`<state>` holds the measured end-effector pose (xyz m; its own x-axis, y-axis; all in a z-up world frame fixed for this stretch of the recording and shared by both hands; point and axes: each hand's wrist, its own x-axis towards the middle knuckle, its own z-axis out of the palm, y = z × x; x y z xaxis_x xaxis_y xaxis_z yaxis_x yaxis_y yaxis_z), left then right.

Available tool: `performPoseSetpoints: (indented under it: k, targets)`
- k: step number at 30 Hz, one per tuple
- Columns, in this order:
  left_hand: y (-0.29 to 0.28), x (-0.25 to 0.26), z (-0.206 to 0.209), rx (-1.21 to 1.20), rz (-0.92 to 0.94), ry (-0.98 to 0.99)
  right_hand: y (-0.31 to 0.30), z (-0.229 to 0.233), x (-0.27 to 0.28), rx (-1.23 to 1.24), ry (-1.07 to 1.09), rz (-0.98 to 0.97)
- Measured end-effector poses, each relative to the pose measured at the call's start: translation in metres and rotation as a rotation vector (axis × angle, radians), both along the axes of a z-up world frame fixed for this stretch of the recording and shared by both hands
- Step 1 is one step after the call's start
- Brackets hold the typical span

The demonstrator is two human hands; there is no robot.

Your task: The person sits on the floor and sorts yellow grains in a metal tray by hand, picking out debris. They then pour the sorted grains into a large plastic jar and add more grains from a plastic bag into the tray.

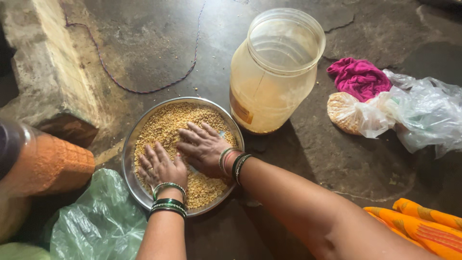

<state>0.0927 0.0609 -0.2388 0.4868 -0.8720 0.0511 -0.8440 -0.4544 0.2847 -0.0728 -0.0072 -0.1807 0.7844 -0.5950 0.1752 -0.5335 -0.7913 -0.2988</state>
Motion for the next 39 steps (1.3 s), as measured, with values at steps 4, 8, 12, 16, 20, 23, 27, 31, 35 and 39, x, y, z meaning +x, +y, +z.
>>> performPoseSetpoints:
  k: [4,8,12,16,20,23,27,31,35,39]
  targets:
    - [-0.01,0.004,0.002,-0.117,0.04,-0.024,-0.036,-0.013,0.01,0.023,-0.245,-0.176]
    - [-0.021,0.005,0.004,-0.149,0.046,0.001,-0.054,-0.021,0.009,0.081,-0.374,-0.338]
    - [-0.031,0.001,-0.001,-0.168,-0.017,0.031,-0.047,-0.018,0.017,0.139,-0.404,-0.384]
    - [-0.037,-0.014,-0.009,-0.292,-0.046,0.141,-0.031,-0.014,0.026,0.291,-0.447,-0.419]
    - [-0.043,-0.032,-0.006,-0.445,-0.015,0.354,-0.022,-0.023,0.041,0.392,-0.637,-0.417]
    - [-0.046,-0.042,0.011,-0.54,0.05,0.607,-0.02,-0.034,0.052,0.722,-0.913,-0.456]
    - [-0.052,-0.057,0.044,-0.748,0.281,1.355,-0.018,-0.039,0.055,1.163,-1.257,-0.482]
    - [-0.043,-0.062,0.076,-0.839,0.498,1.709,-0.012,-0.029,0.049,1.705,-1.721,-0.476]
    - [-0.04,-0.068,0.096,-0.85,0.383,1.529,-0.007,-0.01,0.044,1.717,-1.728,-0.54]
    - [-0.036,-0.069,0.105,-0.888,0.333,1.525,-0.002,0.005,0.041,1.782,-1.745,-0.408]
